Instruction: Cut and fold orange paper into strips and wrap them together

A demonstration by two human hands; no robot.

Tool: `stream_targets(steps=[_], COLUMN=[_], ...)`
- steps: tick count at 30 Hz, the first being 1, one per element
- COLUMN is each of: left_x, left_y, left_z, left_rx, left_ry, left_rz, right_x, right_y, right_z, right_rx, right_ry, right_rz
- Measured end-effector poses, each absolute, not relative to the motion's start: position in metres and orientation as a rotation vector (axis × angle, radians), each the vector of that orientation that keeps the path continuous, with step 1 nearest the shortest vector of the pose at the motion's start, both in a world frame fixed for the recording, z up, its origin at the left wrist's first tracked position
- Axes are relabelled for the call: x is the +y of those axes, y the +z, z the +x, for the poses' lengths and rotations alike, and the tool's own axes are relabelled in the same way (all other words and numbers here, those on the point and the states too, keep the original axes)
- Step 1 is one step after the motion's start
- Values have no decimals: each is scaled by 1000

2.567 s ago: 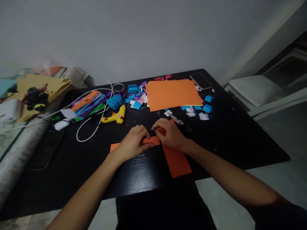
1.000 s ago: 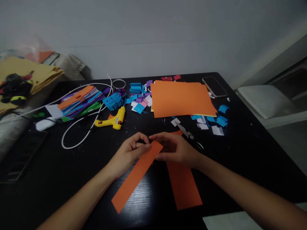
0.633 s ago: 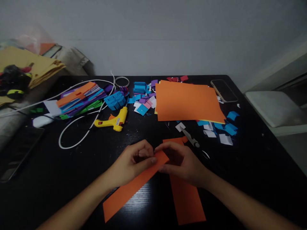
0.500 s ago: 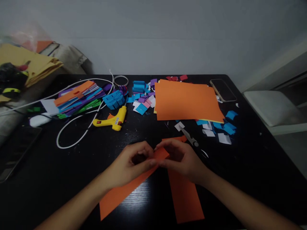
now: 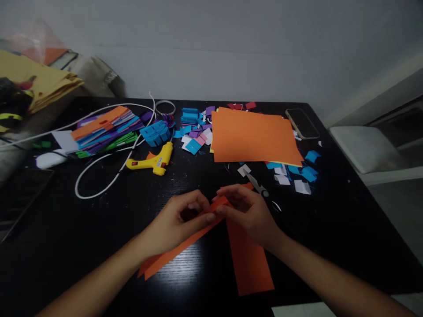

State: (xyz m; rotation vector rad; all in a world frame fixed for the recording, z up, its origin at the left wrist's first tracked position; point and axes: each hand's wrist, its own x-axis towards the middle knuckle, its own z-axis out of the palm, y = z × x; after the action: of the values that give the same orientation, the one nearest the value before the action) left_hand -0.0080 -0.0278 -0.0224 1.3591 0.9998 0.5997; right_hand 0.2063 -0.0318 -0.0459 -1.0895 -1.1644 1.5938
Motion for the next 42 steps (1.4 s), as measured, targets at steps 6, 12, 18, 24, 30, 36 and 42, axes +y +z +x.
stream_targets(steps=[6, 12, 18, 24, 30, 36, 42], left_x=[-30, -31, -35, -34, -34, -36, -37], left_y=[-19, -17, -21, -23, -23, -22, -19], left_z=[-4, 0, -5, -6, -6, -7, -6], left_rx=[1013, 1056, 1056, 1069, 1098, 1091, 1120], left_ry=[719, 854, 853, 911, 922, 888, 903], left_rz=[1358, 1344, 1422, 1598, 1657, 1602, 1553], right_x=[-31, -32, -32, -30, -31, -31, -31], right_y=[-42, -39, -37, -39, -41, -39, -39], right_z=[207, 207, 207, 207, 206, 205, 203], right_rx=[-1158, -1164, -1063, -1001, -1032, -1018, -983], right_ry=[1550, 1526, 1598, 1657, 1634, 1641, 1655], right_rz=[-1135, -1149, -1149, -1120, -1097, -1075, -1058])
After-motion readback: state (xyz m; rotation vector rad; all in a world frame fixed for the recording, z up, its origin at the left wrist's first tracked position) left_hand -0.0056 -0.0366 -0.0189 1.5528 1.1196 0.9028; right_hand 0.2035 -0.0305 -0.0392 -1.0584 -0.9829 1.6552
